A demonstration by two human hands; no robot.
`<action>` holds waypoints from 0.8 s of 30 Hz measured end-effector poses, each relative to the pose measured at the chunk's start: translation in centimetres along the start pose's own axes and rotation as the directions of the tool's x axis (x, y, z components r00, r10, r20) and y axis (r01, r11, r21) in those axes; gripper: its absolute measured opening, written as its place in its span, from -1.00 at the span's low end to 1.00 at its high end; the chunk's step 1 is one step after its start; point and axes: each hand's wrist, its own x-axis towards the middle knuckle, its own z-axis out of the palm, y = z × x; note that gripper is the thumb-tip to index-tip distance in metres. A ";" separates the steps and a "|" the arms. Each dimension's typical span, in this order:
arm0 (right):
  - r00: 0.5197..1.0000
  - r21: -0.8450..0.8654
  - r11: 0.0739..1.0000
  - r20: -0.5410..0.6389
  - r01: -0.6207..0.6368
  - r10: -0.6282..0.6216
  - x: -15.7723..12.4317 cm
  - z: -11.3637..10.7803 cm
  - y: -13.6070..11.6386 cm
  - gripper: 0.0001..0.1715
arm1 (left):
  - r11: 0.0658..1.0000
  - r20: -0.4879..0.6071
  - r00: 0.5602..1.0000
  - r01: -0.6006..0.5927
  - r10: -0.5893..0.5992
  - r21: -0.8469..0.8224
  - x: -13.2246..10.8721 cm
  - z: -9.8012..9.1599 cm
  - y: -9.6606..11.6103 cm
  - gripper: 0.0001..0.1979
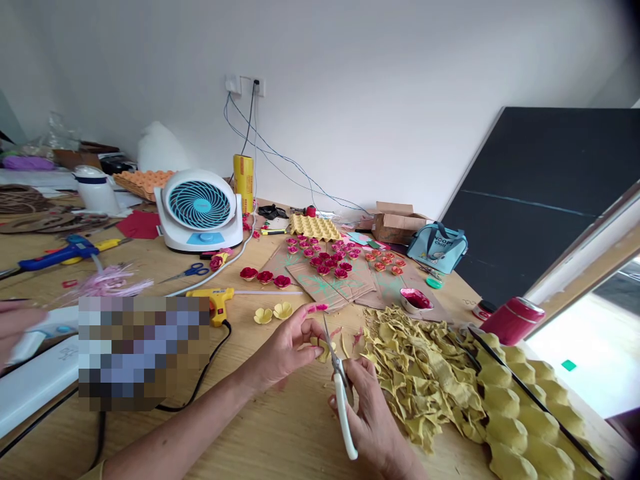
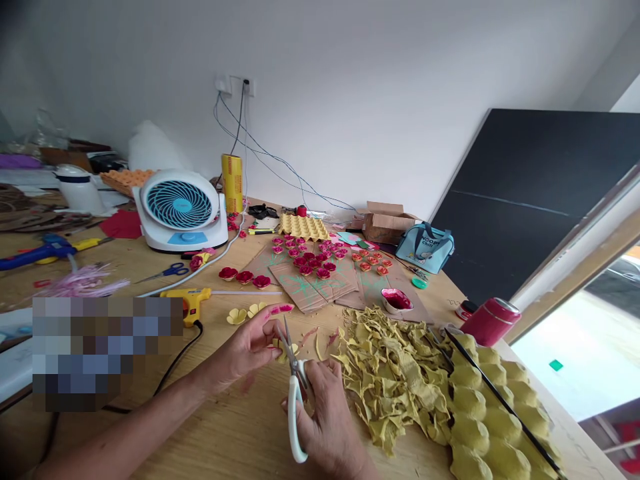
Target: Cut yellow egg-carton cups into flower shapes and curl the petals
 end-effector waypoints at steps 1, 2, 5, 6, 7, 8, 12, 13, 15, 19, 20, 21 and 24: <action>1.000 -0.006 1.000 -0.002 0.007 -0.007 0.0 0.0 0.0 -0.82 | 0.999 0.011 1.000 -0.011 0.010 0.032 0.0 -0.2 -0.1 -0.40; 1.000 -0.011 1.000 -0.002 0.012 -0.012 0.0 0.0 0.1 -0.82 | 0.998 0.021 1.000 -0.023 0.022 0.062 0.1 -0.5 -0.2 -0.39; 1.000 -0.030 0.999 -0.008 0.024 -0.025 -0.1 0.0 0.1 -0.80 | 0.988 0.044 0.998 -0.052 0.046 0.144 0.2 -1.0 -0.3 -0.36; 1.000 -0.035 0.999 -0.011 0.026 -0.027 -0.1 0.0 0.1 -0.79 | 0.984 0.047 0.998 -0.056 0.048 0.167 0.2 -1.1 -0.3 -0.36; 0.999 -0.039 0.999 -0.011 0.030 -0.030 -0.1 0.0 0.1 -0.78 | 0.981 0.046 0.998 -0.057 0.049 0.185 0.2 -1.2 -0.3 -0.35; 0.999 -0.041 0.999 -0.008 0.032 -0.033 -0.1 0.0 0.1 -0.77 | 0.978 0.043 0.998 -0.056 0.049 0.199 0.3 -1.3 -0.4 -0.35; 1.000 -0.033 0.999 0.008 0.006 -0.006 0.0 0.0 0.1 -0.74 | 0.975 0.028 0.998 -0.053 0.048 0.218 0.5 -1.5 -0.5 -0.33; 1.000 -0.027 1.000 0.007 -0.012 0.012 0.0 0.1 0.2 -0.73 | 0.976 0.027 0.999 -0.048 0.044 0.214 0.5 -1.5 -0.5 -0.33; 0.999 -0.014 0.999 -0.003 -0.049 0.049 0.0 0.2 0.4 -0.71 | 0.979 0.020 0.999 -0.032 0.029 0.199 0.6 -1.4 -0.5 -0.34; 0.993 -0.008 0.995 -0.068 -0.098 0.097 0.3 0.3 0.9 -0.69 | 0.984 -0.010 1.000 0.011 -0.009 0.180 0.6 -1.1 -0.5 -0.34; 0.989 -0.002 0.994 -0.097 -0.110 0.109 0.3 0.3 0.9 -0.70 | 0.982 -0.012 1.000 0.015 -0.013 0.186 0.6 -1.0 -0.6 -0.35; 0.984 0.016 0.992 -0.127 -0.124 0.125 0.4 0.2 1.0 -0.71 | 0.981 -0.010 1.000 0.013 -0.012 0.195 0.6 -0.9 -0.6 -0.36; 0.962 0.128 0.979 -0.201 -0.160 0.183 0.5 0.0 1.1 -0.73 | 0.970 0.018 1.000 0.003 -0.007 0.242 0.4 -0.6 -0.8 -0.37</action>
